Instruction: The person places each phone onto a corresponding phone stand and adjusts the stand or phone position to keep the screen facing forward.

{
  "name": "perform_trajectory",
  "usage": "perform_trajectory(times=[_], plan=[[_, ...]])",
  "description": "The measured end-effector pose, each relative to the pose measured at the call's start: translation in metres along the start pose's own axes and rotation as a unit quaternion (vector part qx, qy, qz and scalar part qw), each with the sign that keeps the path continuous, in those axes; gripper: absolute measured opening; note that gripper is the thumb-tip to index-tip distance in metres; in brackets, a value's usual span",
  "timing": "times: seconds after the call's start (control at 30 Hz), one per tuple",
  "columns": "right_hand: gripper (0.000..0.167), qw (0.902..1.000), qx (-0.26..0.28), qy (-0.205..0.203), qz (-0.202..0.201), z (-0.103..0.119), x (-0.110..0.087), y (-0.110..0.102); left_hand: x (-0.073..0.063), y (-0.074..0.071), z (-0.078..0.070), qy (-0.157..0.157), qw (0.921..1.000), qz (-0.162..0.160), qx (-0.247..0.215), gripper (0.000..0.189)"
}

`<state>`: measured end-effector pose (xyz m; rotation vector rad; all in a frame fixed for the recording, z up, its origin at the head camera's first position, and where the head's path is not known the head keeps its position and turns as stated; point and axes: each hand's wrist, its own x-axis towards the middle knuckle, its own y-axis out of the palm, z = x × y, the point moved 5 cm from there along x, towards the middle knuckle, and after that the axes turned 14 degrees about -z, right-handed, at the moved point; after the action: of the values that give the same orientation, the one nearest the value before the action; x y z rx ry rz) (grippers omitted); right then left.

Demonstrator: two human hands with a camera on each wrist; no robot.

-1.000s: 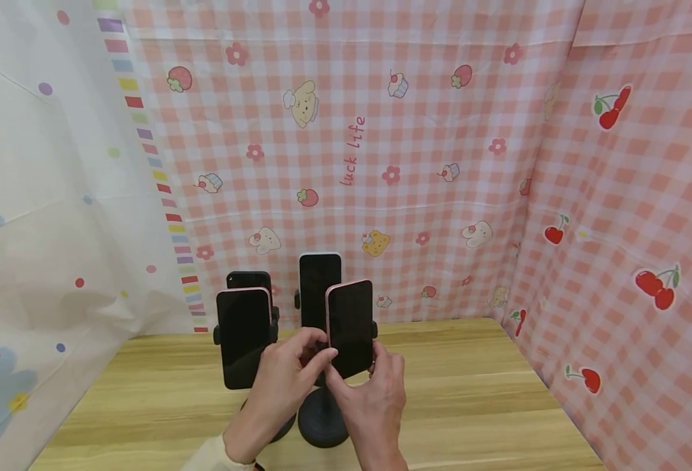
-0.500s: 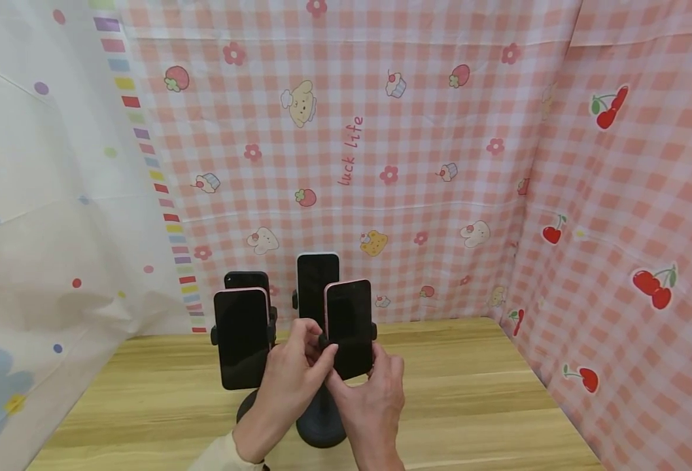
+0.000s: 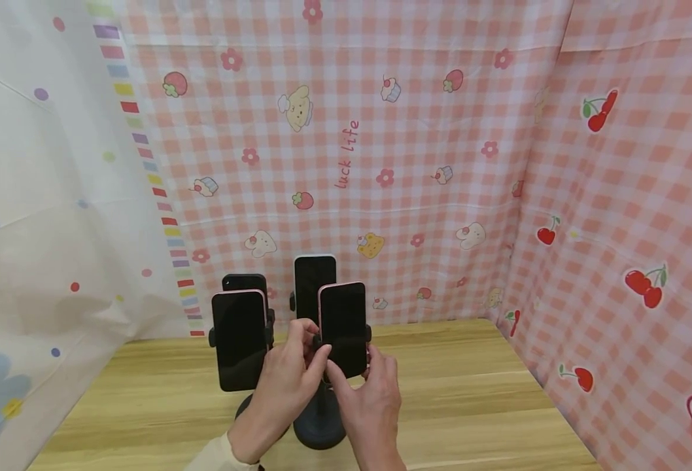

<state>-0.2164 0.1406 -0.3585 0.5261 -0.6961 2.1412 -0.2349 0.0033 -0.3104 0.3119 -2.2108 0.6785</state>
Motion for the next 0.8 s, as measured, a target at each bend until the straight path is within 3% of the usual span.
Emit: perform_trajectory(times=[0.33, 0.8], plan=[[0.040, 0.9958, 0.086, -0.017, 0.025, 0.000, 0.019, 0.000, -0.002, -0.005, 0.005, 0.005, 1.0000, 0.002, 0.003, 0.034], [0.034, 0.9806, 0.176, -0.002, 0.086, 0.002, 0.027, 0.005, -0.004, -0.012, 0.010, 0.002, 0.9999, -0.011, -0.001, 0.050]])
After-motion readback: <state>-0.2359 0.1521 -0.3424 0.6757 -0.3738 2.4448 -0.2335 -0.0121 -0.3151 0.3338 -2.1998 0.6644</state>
